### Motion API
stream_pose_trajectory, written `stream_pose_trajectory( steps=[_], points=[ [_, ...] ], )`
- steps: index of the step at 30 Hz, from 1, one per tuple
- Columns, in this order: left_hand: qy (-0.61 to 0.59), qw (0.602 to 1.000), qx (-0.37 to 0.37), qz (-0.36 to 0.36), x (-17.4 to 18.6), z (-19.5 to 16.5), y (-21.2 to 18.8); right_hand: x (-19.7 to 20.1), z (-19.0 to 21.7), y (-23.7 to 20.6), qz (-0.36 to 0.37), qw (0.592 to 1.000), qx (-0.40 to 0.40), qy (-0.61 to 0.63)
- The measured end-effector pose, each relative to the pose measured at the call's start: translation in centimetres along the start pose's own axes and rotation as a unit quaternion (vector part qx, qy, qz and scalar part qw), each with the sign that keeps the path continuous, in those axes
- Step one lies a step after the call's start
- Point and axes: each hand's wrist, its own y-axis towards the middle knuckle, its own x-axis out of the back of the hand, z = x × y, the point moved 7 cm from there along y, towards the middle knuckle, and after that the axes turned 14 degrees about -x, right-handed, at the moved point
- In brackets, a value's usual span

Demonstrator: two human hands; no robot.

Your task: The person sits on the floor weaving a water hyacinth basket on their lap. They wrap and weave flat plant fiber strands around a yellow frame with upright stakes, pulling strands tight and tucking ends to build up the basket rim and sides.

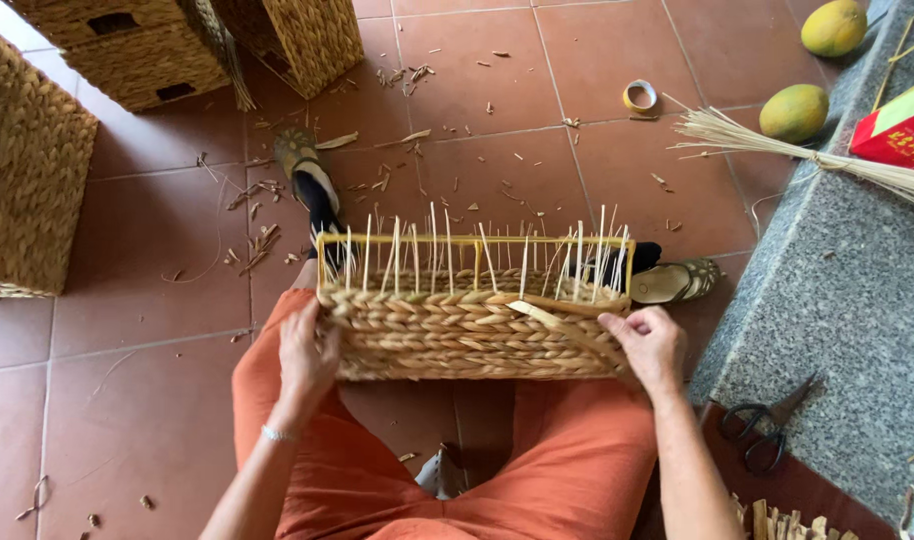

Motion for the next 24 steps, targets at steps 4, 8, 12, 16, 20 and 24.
stream_pose_trajectory(
  steps=[4,8,12,16,20,24],
  points=[
    [0.024,0.997,-0.052,-0.047,0.6,1.0,5.1,-1.2,-0.3,-4.9,0.033,0.995,-0.079,0.045],
    [0.032,0.997,-0.062,-0.046,0.0,1.6,7.4,-0.9,1.5,-8.9,-0.002,0.998,-0.018,0.054],
    [0.065,0.993,-0.095,-0.028,-0.3,0.8,8.1,-0.4,3.2,-8.3,-0.04,0.997,0.008,0.07],
    [0.064,0.994,-0.088,-0.025,0.1,0.7,8.9,0.0,4.7,-8.0,-0.069,0.996,0.042,0.042],
    [0.128,0.975,-0.166,-0.079,1.0,-3.0,7.5,0.8,4.9,-8.9,-0.047,0.998,0.048,0.021],
    [-0.051,0.963,-0.264,0.022,-3.9,-9.9,6.6,2.0,4.8,-9.2,-0.036,0.998,0.048,-0.023]
  ],
)
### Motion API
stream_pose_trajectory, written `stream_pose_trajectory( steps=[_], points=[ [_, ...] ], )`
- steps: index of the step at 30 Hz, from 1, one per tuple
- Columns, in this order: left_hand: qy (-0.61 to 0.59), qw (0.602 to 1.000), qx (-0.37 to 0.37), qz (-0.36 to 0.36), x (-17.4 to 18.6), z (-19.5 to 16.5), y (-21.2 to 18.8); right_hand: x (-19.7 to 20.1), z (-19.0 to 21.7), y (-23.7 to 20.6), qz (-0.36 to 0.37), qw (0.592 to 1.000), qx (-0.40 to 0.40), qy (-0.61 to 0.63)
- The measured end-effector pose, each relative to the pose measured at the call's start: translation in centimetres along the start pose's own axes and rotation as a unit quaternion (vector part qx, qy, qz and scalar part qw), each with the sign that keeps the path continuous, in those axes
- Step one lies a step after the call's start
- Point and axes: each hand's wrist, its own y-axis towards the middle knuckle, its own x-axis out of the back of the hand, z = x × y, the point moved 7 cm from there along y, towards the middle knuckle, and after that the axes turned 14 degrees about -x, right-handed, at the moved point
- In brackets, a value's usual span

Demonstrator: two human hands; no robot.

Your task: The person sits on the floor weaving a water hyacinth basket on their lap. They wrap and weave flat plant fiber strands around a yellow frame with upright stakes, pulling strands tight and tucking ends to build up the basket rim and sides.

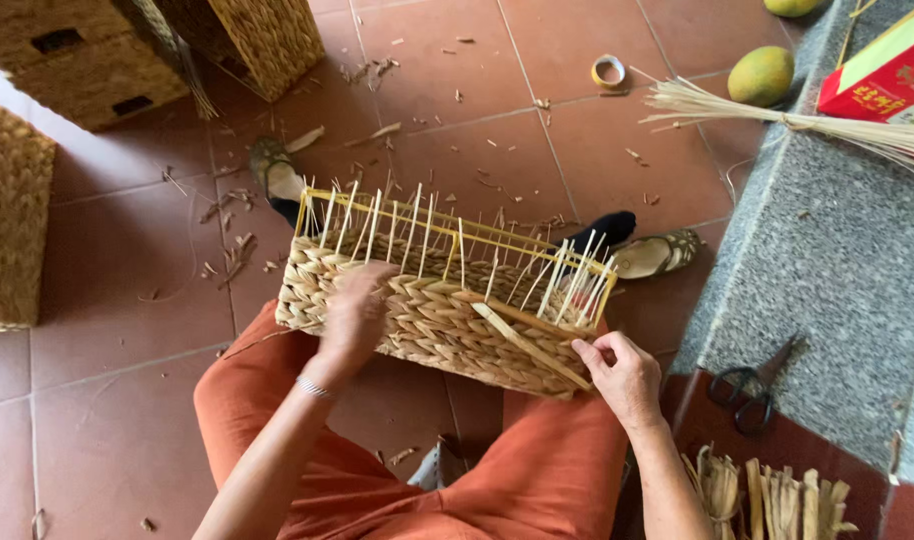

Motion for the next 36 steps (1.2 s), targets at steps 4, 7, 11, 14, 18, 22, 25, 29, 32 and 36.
stream_pose_trajectory(
  steps=[4,7,11,14,18,22,25,29,32,36],
  points=[
    [-0.237,0.969,-0.008,0.071,-6.8,-4.3,3.4,1.0,-0.5,-0.5,0.002,0.998,-0.013,-0.057],
    [-0.247,0.962,-0.004,0.114,-9.7,-5.1,5.0,0.9,-1.1,-1.1,0.04,0.997,-0.052,-0.028],
    [-0.231,0.944,0.094,0.218,-13.3,-3.5,4.9,1.1,0.7,-1.4,-0.01,0.991,0.011,-0.132],
    [-0.212,0.942,0.129,0.228,-14.5,-2.1,4.7,2.0,3.9,-2.1,-0.143,0.97,0.121,-0.156],
    [-0.161,0.983,0.005,0.086,-13.1,-2.9,5.7,-1.1,7.5,-4.0,-0.102,0.966,0.217,-0.101],
    [-0.093,0.982,0.044,0.16,-13.8,-3.1,5.0,-5.1,7.4,-3.6,-0.046,0.969,0.212,-0.121],
    [-0.039,0.98,0.025,0.194,-14.2,-3.8,4.9,-6.1,5.8,-2.7,-0.019,0.975,0.18,-0.127],
    [0.005,0.965,-0.12,0.234,-15.0,-6.1,4.9,-5.7,4.2,-2.0,0.144,0.986,0.074,-0.043],
    [-0.067,0.961,-0.127,0.236,-15.2,-6.5,5.0,-3.0,4.7,-1.3,0.191,0.98,0.049,-0.021],
    [-0.205,0.956,-0.148,0.15,-13.7,-7.0,6.0,0.0,7.2,1.0,0.1,0.987,0.104,-0.067]
  ],
)
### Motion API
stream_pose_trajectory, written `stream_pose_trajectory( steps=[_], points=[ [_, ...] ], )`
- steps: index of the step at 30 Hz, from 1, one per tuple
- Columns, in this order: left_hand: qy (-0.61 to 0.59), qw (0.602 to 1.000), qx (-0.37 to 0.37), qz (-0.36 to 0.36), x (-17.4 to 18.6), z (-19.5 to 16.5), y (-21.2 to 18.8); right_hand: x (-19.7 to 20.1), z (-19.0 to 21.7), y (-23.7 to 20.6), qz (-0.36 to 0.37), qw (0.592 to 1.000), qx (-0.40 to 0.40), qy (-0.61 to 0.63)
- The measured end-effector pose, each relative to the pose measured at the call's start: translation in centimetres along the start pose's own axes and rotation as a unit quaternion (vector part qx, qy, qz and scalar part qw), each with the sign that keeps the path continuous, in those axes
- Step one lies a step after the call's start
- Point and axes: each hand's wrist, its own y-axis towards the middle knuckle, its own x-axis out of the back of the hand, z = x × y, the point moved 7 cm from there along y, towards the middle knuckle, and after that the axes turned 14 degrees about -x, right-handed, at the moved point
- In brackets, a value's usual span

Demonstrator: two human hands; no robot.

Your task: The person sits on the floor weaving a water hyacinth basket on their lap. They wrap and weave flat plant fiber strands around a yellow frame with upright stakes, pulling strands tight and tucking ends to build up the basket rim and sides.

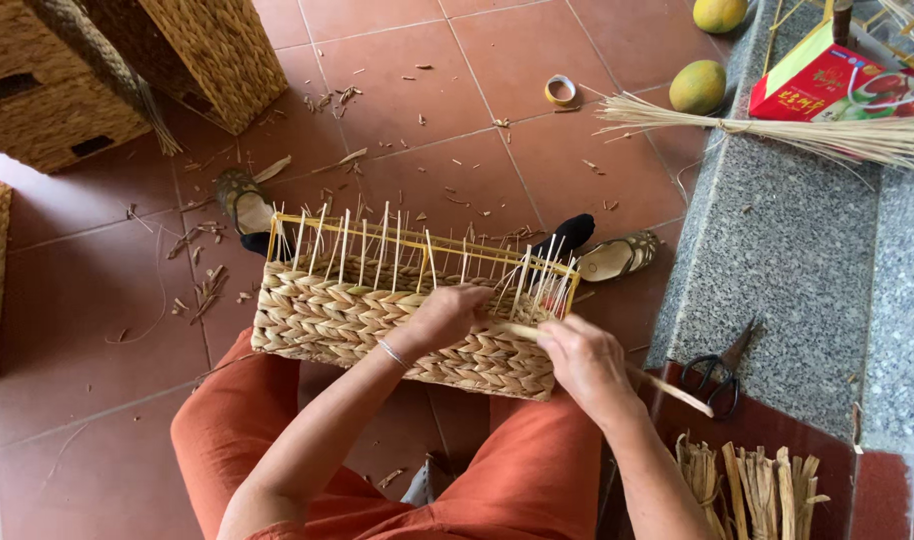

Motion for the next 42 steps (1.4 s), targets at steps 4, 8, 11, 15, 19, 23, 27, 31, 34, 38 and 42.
stream_pose_trajectory(
  steps=[4,8,11,15,19,23,27,31,34,38,42],
  points=[
    [-0.157,0.982,0.084,0.06,0.4,0.2,-0.6,1.1,4.3,0.5,-0.201,0.967,0.15,-0.045],
    [-0.079,0.985,0.092,0.126,0.8,-0.9,-0.8,0.9,3.9,2.5,-0.143,0.981,0.114,0.068],
    [-0.029,0.994,0.077,0.066,0.9,-2.0,-0.2,1.4,1.0,3.9,-0.077,0.989,0.001,0.128],
    [-0.018,0.997,0.003,-0.079,2.1,-3.3,-0.4,1.3,-0.7,3.6,-0.082,0.996,-0.036,0.021],
    [-0.018,0.996,0.056,-0.069,1.9,-2.4,-1.2,-2.6,0.3,3.5,0.006,0.999,-0.012,-0.053],
    [0.06,0.997,-0.033,-0.047,2.5,-4.2,-1.7,-5.1,2.3,4.1,-0.041,0.998,0.041,-0.001],
    [0.059,0.996,-0.07,0.008,2.8,-5.1,-2.9,-6.9,1.7,4.9,-0.058,0.997,-0.001,-0.047],
    [0.041,0.996,-0.064,-0.042,2.9,-4.1,-3.5,-7.9,1.1,4.5,-0.048,0.996,-0.02,-0.077],
    [0.047,0.998,0.029,-0.042,1.5,-1.5,-3.2,-8.4,0.4,3.9,-0.01,0.996,-0.048,-0.078],
    [0.041,0.989,0.145,-0.013,-0.6,2.1,-1.9,-6.8,0.6,2.3,-0.085,0.996,0.007,-0.013],
    [0.061,0.985,0.154,-0.047,-1.1,2.6,-0.8,-6.5,0.1,1.3,-0.028,0.991,-0.039,0.124]
  ],
)
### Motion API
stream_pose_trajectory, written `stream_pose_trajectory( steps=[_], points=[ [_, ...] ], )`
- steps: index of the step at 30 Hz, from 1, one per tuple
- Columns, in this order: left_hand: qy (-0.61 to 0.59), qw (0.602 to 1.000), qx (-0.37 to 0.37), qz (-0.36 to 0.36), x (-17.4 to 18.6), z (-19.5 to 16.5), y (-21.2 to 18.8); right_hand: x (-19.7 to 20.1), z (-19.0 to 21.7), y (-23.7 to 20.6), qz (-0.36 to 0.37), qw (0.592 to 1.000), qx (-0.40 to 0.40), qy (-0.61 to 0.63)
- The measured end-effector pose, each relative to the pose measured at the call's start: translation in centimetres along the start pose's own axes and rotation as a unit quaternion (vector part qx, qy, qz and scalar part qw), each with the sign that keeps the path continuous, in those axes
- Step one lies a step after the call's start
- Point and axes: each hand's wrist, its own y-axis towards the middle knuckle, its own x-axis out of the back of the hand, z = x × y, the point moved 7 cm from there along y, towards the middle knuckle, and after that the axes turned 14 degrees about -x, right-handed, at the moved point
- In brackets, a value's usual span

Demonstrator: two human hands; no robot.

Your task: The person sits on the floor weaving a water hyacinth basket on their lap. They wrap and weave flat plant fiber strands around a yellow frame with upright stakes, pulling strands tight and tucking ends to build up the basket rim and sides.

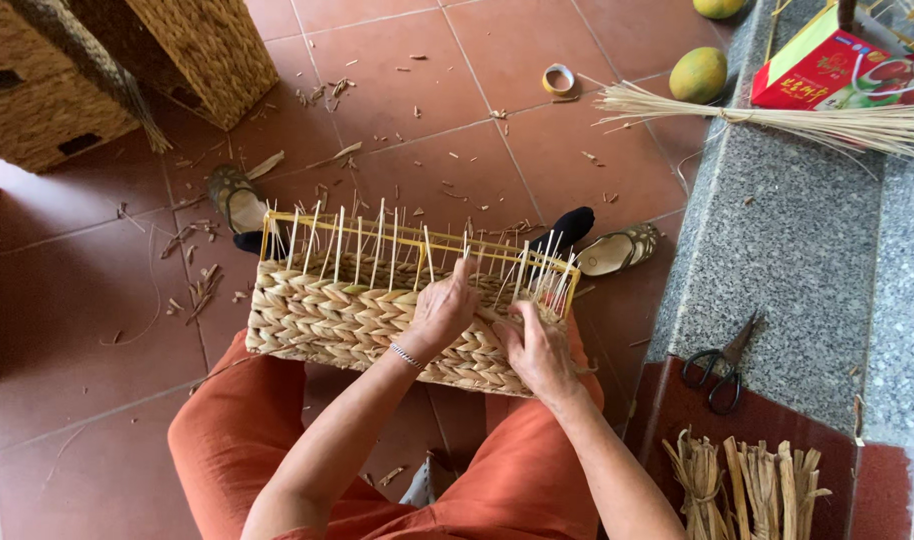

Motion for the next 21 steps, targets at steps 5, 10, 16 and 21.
stream_pose_trajectory(
  steps=[5,10,16,21],
  points=[
    [0.078,0.995,-0.052,0.027,-0.6,-1.1,-0.1,0.4,1.4,-2.1,-0.024,0.994,0.042,-0.1],
    [0.106,0.974,-0.197,0.037,-1.2,-3.4,0.0,1.1,1.2,-2.8,-0.071,0.958,0.114,-0.253],
    [0.034,0.979,-0.202,0.025,-0.3,-4.0,-0.6,5.1,3.2,-1.3,-0.144,0.942,0.133,-0.271],
    [0.056,0.975,-0.038,0.21,-2.6,-2.7,-1.4,7.4,7.5,-1.7,-0.346,0.877,0.182,-0.28]
  ],
)
